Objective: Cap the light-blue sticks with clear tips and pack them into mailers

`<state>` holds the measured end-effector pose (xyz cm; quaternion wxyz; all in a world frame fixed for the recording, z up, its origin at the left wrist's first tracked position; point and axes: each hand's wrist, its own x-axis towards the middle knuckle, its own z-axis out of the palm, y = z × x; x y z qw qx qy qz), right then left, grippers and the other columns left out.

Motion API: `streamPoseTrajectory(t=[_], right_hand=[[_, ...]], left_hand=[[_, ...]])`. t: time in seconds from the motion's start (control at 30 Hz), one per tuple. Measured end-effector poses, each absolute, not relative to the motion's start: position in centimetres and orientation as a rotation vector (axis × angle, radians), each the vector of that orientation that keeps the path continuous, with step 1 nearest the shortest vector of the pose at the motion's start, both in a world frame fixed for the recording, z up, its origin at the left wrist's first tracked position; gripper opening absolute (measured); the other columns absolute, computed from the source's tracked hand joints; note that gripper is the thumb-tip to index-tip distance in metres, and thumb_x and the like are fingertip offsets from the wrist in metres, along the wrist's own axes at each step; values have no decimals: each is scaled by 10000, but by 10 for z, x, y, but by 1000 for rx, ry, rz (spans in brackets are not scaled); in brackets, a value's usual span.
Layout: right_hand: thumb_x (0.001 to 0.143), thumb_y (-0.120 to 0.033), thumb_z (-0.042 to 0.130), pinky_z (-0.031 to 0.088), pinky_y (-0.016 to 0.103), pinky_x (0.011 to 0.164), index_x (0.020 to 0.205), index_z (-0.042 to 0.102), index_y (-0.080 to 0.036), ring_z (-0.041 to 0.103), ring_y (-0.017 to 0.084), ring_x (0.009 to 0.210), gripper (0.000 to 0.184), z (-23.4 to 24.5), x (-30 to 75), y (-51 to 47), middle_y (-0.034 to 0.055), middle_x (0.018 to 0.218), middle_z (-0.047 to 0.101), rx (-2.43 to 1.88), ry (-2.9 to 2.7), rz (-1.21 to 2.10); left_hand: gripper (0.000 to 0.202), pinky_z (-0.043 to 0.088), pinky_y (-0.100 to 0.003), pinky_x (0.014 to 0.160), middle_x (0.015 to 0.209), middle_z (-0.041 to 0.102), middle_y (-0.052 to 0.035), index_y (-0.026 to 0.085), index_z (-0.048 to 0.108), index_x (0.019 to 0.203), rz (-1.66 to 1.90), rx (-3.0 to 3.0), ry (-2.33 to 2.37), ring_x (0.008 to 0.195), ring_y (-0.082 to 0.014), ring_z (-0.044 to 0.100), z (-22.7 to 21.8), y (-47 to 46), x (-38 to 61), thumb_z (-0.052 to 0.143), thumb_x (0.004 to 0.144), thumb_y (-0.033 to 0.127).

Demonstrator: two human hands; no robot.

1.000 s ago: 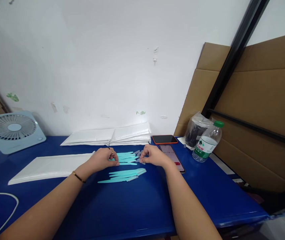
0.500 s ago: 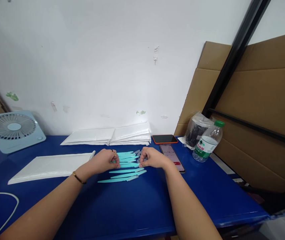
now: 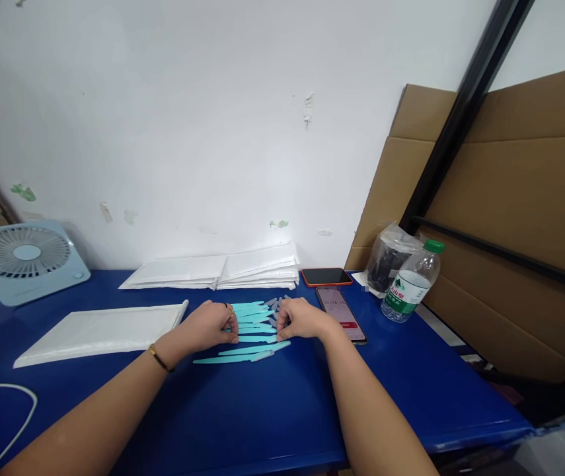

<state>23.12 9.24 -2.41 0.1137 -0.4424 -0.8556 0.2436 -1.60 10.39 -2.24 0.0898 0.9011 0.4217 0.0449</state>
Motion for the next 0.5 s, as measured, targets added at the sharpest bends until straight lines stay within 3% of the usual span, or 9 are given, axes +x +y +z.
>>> streamPoseTrajectory(t=[0.2, 0.4, 0.5], right_hand=[[660, -382, 668, 368, 228, 609, 698, 670, -180, 496, 135, 711, 206, -25, 243, 96, 19, 811, 532, -1395, -2338, 651], [560, -412, 735, 376, 224, 603, 735, 697, -204, 514, 142, 724, 274, -17, 247, 90, 12, 809, 551, -1369, -2384, 731], [535, -400, 749, 366, 229, 592, 695, 707, -207, 517, 138, 690, 254, -21, 241, 88, 1, 753, 571, -1322, -2511, 782]], left_hand=[[149, 329, -259, 653, 770, 632, 4, 247, 677, 699, 201, 2691, 1393, 690, -142, 558, -17, 111, -29, 603, 687, 376], [294, 336, -231, 569, 765, 625, 8, 262, 689, 743, 198, 2616, 1319, 676, -143, 560, -11, 104, -25, 650, 587, 508], [245, 324, -232, 554, 706, 629, 17, 275, 697, 704, 95, 2615, 1200, 640, -138, 550, -16, 99, -18, 661, 588, 488]])
